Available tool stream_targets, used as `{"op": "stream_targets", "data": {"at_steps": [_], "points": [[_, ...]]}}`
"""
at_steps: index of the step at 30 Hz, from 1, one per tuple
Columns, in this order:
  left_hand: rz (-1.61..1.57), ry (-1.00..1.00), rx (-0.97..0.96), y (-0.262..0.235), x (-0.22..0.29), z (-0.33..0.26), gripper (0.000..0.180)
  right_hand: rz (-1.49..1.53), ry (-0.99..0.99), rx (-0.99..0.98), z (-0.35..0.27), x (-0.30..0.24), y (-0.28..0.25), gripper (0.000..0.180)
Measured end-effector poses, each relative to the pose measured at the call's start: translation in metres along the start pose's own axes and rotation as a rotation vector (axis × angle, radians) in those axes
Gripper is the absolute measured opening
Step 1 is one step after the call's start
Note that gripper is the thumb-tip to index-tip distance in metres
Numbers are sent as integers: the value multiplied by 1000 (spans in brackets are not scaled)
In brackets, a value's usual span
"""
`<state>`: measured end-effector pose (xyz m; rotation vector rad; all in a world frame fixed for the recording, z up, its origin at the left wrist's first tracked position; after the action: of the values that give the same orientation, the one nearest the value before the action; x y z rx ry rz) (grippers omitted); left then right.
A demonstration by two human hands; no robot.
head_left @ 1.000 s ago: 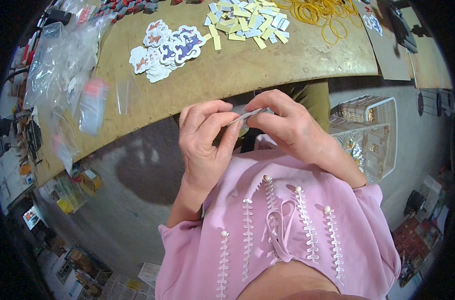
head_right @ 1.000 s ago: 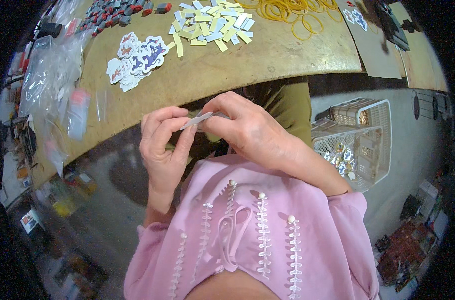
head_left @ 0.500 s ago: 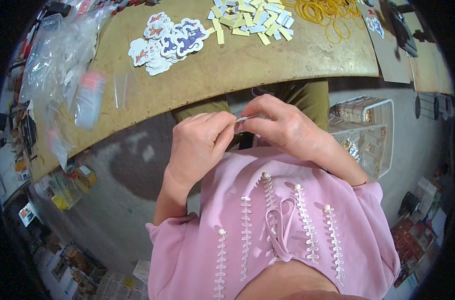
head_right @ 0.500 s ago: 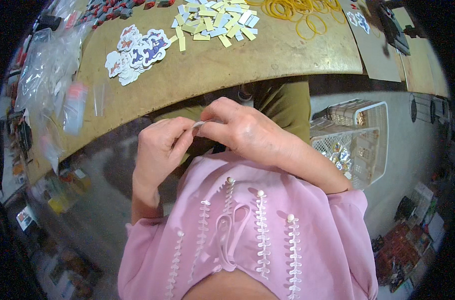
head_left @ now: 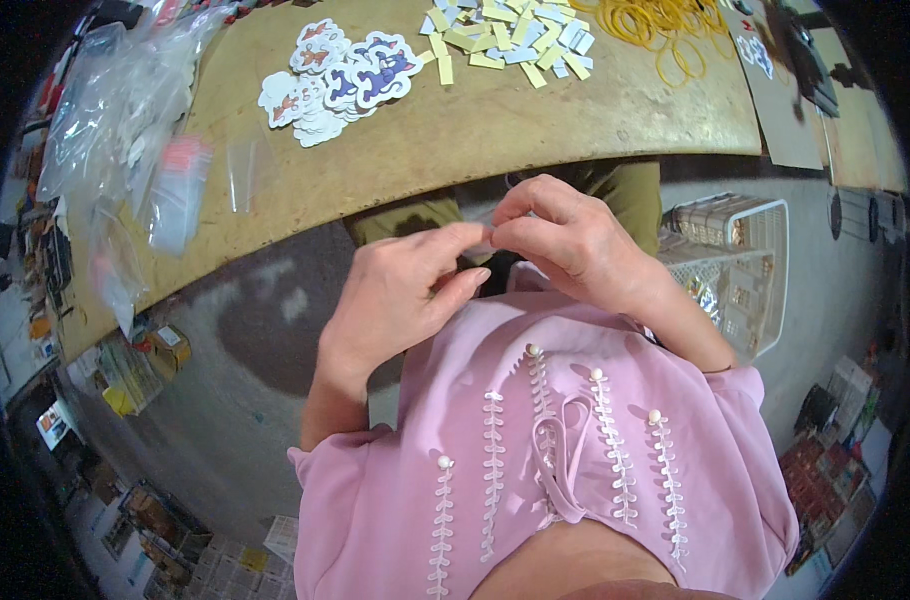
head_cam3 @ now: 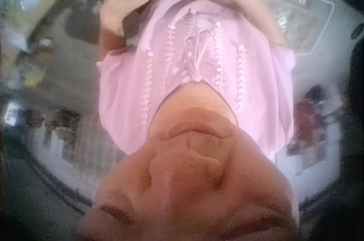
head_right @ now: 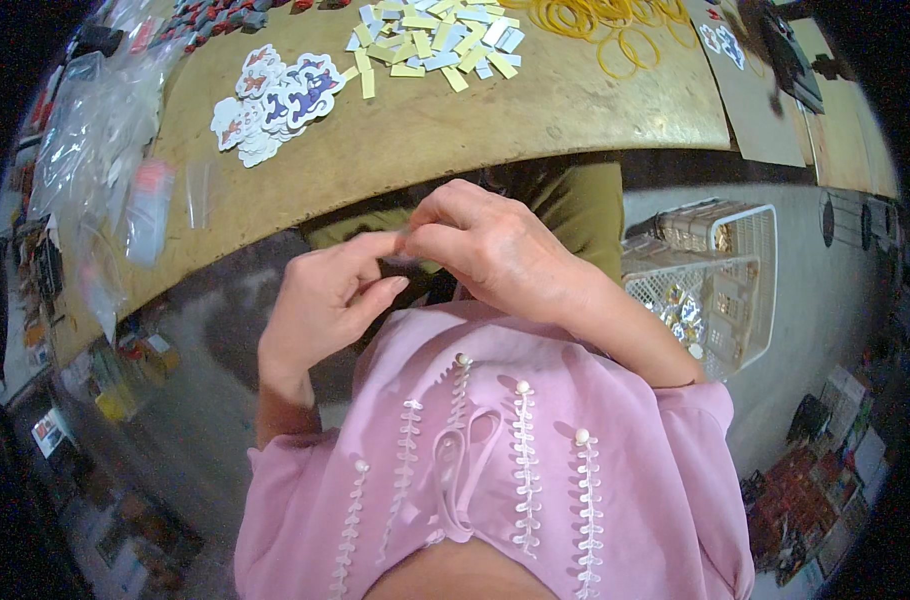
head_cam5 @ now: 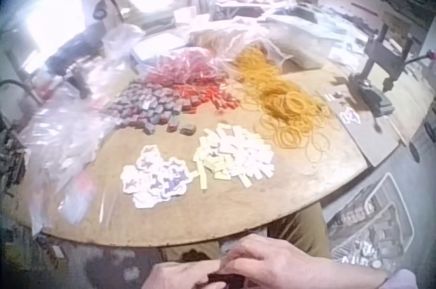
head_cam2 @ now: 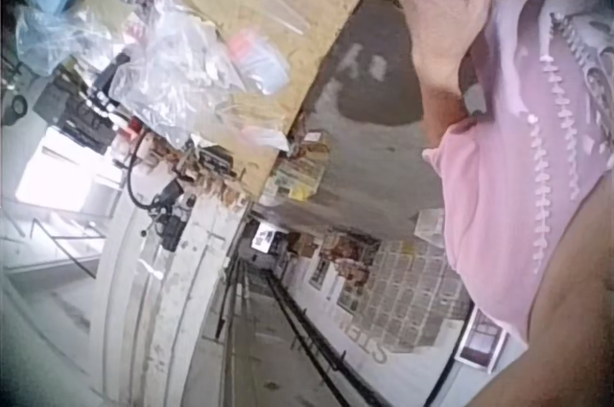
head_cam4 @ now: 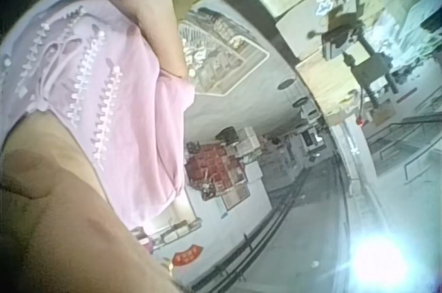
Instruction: The person assembles small craft kits by placing stickers, rubber bands, and small rectangular pieces into clear plastic bags. They repeatedly pick items from the table, insert them into bags, and seal the bags.
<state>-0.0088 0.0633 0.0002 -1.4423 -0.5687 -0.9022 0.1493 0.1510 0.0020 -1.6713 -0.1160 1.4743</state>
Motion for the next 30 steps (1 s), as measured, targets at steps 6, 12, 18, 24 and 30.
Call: {"op": "stream_targets", "data": {"at_steps": [6,12,18,24,30], "points": [[229,135,-40,9,-6,0,11,-63,-25,-75,1,-4,6,27],[282,135,330,-55,-15,2,16,-66,-17,-26,-2,-2,1,33],[666,137,477,-142,-73,17,26,-50,-23,-3,-6,2,2,31],[231,-96,354,-153,-116,24,26,-27,-9,-11,-8,4,4,27],[246,-75,352,-147,-103,34,27,-28,-1,-15,-8,9,9,25]]}}
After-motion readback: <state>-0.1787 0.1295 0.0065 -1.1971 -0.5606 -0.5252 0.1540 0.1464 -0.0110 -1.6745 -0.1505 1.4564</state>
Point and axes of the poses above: each hand's wrist, its own z-axis towards the middle knuckle, its own y-axis out of the palm, x = y × z, the point moved 6 cm from there along z, towards the middle knuckle, and after that the axes turned 13 degrees about y, right-handed, at the moved point
